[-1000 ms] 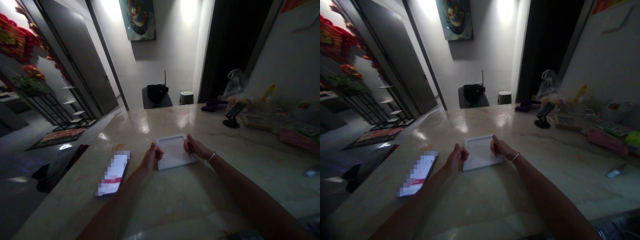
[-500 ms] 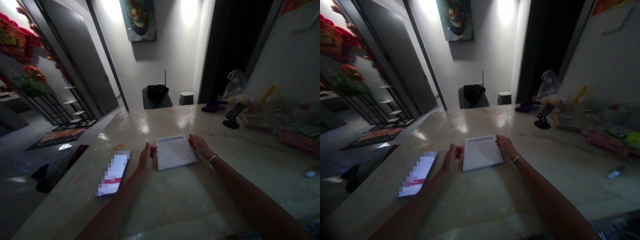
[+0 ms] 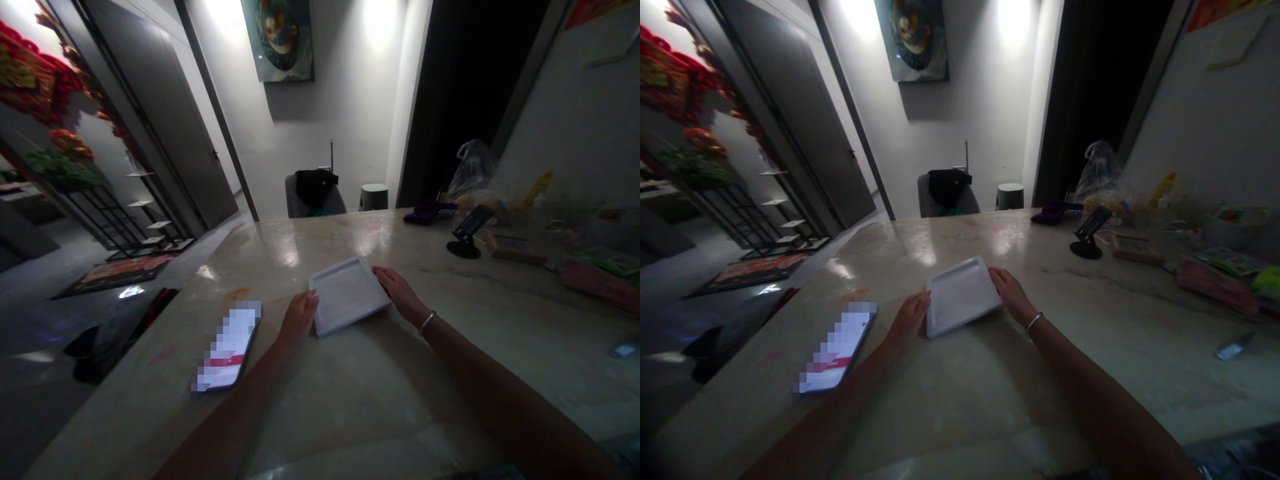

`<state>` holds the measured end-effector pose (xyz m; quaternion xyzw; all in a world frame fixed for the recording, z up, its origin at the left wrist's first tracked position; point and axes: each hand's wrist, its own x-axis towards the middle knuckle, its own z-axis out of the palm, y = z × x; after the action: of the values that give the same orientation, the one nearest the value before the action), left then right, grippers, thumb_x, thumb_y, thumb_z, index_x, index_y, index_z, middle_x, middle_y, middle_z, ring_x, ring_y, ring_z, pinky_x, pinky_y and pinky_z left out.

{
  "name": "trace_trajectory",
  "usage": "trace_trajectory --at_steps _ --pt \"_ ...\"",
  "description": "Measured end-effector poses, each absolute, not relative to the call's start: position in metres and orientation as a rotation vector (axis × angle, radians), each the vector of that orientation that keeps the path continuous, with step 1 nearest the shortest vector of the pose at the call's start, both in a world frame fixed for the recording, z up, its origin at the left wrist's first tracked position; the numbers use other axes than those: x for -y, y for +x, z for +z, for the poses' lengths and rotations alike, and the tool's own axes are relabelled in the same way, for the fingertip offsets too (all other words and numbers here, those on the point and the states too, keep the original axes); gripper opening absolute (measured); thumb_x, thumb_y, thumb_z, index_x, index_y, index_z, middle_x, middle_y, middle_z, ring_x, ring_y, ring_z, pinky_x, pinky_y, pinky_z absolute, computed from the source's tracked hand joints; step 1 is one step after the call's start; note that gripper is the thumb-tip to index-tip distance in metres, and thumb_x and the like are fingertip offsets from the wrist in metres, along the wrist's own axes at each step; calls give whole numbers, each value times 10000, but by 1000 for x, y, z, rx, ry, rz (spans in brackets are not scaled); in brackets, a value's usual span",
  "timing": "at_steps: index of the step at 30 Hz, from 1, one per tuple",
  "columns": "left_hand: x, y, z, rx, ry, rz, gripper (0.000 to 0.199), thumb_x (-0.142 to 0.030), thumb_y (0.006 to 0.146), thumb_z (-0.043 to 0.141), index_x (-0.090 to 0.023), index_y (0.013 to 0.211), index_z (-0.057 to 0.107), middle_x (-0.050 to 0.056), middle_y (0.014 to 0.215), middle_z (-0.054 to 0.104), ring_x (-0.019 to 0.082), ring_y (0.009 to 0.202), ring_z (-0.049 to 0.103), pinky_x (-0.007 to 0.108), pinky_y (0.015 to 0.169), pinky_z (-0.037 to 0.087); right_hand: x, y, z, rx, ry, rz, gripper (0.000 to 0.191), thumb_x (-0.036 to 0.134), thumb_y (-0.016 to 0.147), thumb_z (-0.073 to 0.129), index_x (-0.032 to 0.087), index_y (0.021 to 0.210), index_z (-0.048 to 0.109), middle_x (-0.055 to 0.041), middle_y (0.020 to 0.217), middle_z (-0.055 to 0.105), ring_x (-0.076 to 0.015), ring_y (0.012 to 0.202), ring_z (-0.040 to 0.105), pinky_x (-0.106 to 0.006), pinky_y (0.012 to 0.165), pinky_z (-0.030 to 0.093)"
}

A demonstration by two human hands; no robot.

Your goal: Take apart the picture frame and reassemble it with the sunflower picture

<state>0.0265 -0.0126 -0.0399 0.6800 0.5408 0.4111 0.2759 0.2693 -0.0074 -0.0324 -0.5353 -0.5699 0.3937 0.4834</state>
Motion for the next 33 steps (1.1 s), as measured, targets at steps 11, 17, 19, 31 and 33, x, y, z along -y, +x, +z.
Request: trace_trajectory --at_steps 11,17,19,31,33 --pt "29 41 -32 -1026 1747 861 347 -425 804 468 -246 1055 630 32 1064 654 217 995 579 355 905 388 30 246 -9 1312 -748 1303 493 507 825 405 272 1258 437 -56 1356 415 -229 1140 480 -385 914 408" --pt "22 30 -23 -944 1117 1000 710 -667 761 332 -177 1266 426 121 1062 646 231 951 600 395 844 418 33 244 -16 1514 -837 1214 383 451 789 518 255 1112 581 -53 1196 567 -206 1076 523 -430 956 370" --pt "19 21 -14 -861 1000 1041 741 -673 765 308 -164 1300 366 143 1097 624 232 958 601 394 846 419 33 244 -18 1596 -873 1218 390 456 782 527 247 1106 586 -52 1173 583 -202 1087 516 -439 977 350" --pt "16 7 0 -870 871 1145 678 -657 791 242 -201 1261 418 99 1043 642 240 935 607 396 797 468 35 244 -21 1751 -948 1257 453 476 795 501 213 1160 548 -87 1243 527 -213 1127 493 -433 988 340" --pt "16 4 1 -894 903 1111 726 -698 762 230 -184 1211 477 108 1002 654 268 941 603 414 780 478 34 245 -21 1772 -970 1250 452 478 800 490 215 1164 544 -88 1238 530 -214 1123 496 -431 974 353"
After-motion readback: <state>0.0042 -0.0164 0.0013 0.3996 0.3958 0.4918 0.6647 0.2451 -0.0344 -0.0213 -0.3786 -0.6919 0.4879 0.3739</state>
